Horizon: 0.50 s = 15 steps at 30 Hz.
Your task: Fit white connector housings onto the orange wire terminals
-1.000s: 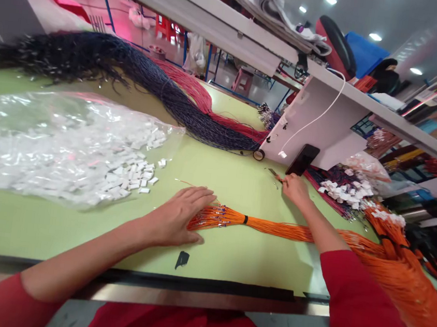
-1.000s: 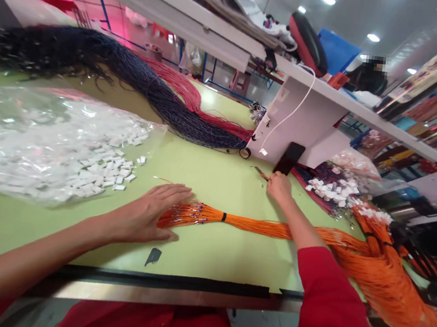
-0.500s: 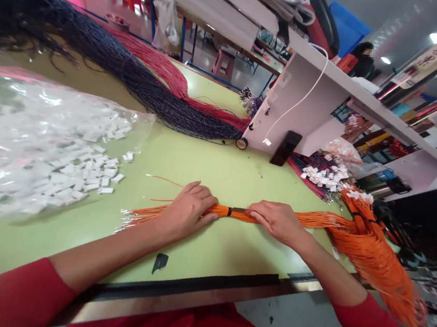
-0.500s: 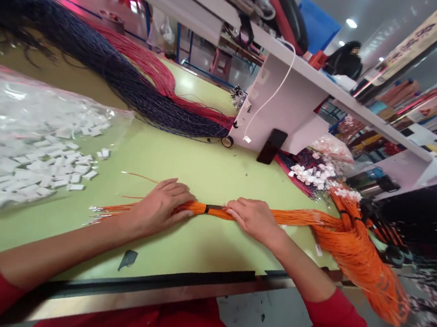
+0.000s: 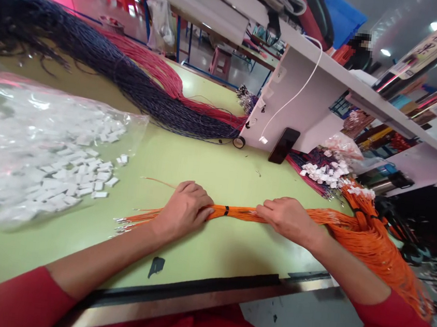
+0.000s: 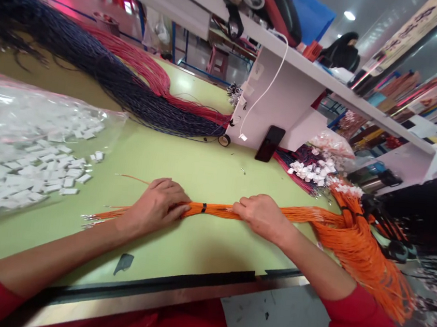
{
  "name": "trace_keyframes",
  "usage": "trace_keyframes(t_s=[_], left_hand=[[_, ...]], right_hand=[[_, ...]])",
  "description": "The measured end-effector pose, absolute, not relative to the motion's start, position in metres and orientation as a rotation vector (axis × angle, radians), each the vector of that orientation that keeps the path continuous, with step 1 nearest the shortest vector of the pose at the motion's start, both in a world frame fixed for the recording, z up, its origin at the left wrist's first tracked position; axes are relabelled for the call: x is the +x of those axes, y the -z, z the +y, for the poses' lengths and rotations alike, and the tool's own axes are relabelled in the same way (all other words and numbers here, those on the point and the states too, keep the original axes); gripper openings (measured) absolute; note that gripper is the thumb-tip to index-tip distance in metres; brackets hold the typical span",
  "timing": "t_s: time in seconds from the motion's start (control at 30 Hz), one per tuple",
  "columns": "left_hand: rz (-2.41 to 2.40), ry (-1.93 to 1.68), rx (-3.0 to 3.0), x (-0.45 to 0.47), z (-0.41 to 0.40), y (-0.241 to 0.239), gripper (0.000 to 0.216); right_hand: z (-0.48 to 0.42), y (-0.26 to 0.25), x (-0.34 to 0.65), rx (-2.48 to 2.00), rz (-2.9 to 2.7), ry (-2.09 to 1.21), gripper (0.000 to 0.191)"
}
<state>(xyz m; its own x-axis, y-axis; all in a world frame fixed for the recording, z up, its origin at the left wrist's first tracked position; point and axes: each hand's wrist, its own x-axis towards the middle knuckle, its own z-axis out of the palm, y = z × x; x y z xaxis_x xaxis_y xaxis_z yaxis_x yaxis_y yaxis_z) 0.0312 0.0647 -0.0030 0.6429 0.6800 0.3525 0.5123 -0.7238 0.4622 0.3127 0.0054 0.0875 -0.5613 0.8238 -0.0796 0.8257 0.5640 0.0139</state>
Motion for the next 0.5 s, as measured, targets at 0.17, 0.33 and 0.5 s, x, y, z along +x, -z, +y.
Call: trace_keyframes(t_s=[0.17,0.33,0.5], left_hand=[[0.931,-0.729,2.555,0.030,0.063,0.005,0.022],[0.922,-0.784,2.559,0.029,0.062,0.009,0.021],[0.923,-0.753,2.574,0.029,0.060,0.007,0.020]], right_hand=[[0.026,-0.086,0.328,2.020,2.763,0.115,0.036],[0.100,-0.049,0.337,2.333,2.070,-0.133,0.037],[0.154,-0.037,0.337,2.350,2.038,-0.184,0.033]])
